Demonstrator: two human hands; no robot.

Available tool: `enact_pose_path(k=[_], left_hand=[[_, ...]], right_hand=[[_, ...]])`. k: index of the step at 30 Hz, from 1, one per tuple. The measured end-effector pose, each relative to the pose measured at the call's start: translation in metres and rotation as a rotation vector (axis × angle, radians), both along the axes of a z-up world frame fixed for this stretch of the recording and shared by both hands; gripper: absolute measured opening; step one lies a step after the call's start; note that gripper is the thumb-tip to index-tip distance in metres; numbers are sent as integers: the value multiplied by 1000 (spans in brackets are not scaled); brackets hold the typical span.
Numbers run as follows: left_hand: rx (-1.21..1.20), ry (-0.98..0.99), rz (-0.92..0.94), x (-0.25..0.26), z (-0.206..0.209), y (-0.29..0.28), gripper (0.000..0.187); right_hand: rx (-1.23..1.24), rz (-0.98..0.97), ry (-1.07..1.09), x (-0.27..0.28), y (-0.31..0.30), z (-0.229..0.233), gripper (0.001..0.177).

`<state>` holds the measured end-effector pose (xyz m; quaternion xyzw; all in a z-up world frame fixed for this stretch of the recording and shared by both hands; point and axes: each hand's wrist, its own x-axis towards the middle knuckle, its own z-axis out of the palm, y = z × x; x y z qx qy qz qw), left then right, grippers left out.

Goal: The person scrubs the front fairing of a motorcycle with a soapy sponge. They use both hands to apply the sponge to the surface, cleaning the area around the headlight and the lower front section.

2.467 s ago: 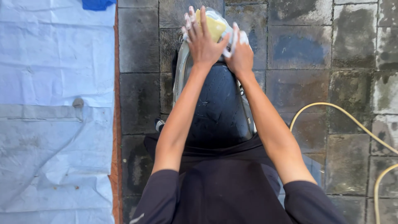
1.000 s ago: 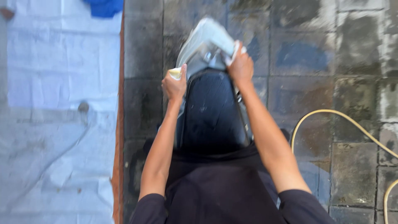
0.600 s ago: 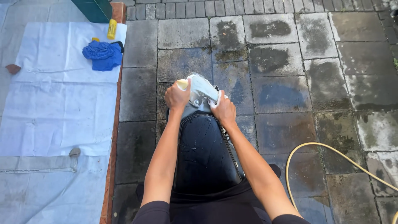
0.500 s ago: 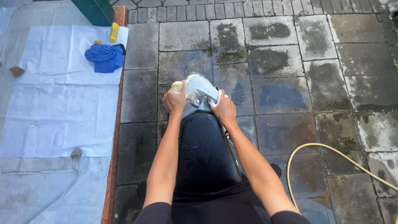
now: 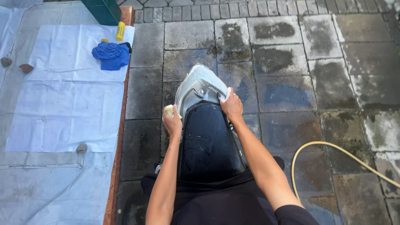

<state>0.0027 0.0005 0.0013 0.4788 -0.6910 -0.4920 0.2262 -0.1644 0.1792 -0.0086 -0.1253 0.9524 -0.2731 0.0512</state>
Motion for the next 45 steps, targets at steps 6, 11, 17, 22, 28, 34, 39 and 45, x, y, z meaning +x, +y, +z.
enact_pose_path(k=[6, 11, 17, 22, 28, 34, 39, 45], left_hand=[[-9, -194, -29, -38, 11, -7, 62], [-136, -156, 12, -64, 22, -17, 64], [-65, -103, -23, -57, 1, -32, 63], [109, 27, -10, -22, -19, -27, 54], [123, -85, 64, 27, -10, -5, 66], [5, -201, 125, 7, 6, 3, 67], [-360, -84, 67, -49, 7, -5, 49], [-760, -92, -94, -170, -10, -28, 45]], right_hand=[[46, 31, -25, -1, -1, 1, 47], [65, 6, -15, -1, -6, 3, 45], [88, 10, -1, 0, -6, 4, 46], [90, 16, 5, -5, -6, -6, 44], [98, 7, 15, 2, -6, 0, 42], [58, 8, -37, 1, -6, 10, 44], [92, 13, -35, 4, -1, 11, 45], [86, 18, -19, 4, -8, 18, 49]])
